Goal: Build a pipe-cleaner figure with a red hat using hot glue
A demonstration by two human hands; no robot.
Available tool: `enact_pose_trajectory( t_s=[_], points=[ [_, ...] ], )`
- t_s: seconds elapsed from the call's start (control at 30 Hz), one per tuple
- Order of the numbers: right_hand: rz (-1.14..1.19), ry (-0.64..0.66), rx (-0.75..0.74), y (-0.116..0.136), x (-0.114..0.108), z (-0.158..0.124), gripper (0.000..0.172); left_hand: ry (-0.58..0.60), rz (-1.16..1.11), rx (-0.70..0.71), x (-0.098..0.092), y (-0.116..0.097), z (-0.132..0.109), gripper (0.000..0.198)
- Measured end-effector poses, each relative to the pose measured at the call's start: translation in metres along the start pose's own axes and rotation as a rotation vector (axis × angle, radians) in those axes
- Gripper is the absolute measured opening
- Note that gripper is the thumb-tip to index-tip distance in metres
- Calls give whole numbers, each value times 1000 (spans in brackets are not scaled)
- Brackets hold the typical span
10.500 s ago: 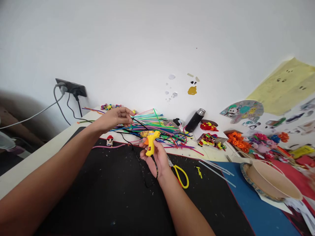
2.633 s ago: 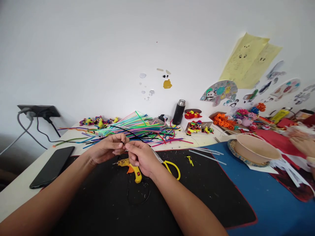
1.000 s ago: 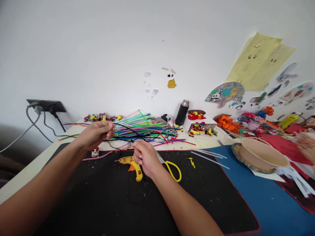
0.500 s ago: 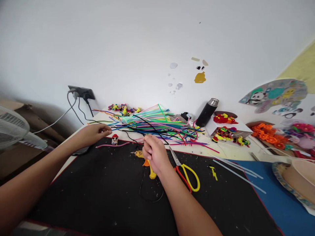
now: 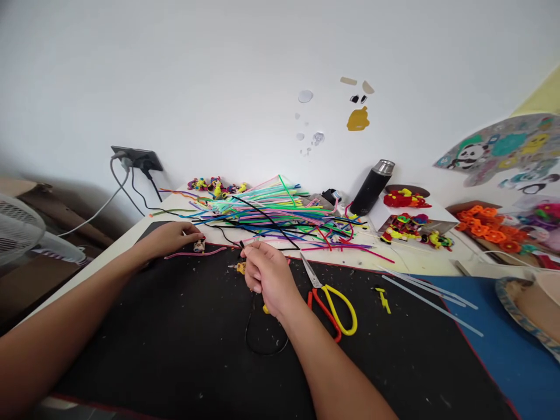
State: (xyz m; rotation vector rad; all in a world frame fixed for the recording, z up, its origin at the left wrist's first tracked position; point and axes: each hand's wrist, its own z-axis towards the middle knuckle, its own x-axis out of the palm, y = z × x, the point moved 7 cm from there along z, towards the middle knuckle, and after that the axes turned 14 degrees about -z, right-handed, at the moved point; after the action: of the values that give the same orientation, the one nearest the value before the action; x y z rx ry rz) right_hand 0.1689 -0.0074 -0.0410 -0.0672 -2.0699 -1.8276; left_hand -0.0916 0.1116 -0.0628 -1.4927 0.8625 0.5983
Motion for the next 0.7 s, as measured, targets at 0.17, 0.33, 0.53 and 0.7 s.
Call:
enact_pose_trajectory(
  t_s=[0.17, 0.33, 0.53, 0.7],
  points=[
    [-14, -2, 12, -3, 0, 1, 23, 20, -286, 8, 2, 3, -2, 48],
    [-14, 13, 40, -7, 3, 0, 23, 127, -644, -16, 7, -3, -13, 52],
    [2, 27, 41, -5, 6, -2, 24, 61, -919, 37, -11, -30, -25, 45],
    [26, 28, 19, -1, 5, -1, 25, 145, -1090, 89, -5, -75, -29, 42]
  ],
)
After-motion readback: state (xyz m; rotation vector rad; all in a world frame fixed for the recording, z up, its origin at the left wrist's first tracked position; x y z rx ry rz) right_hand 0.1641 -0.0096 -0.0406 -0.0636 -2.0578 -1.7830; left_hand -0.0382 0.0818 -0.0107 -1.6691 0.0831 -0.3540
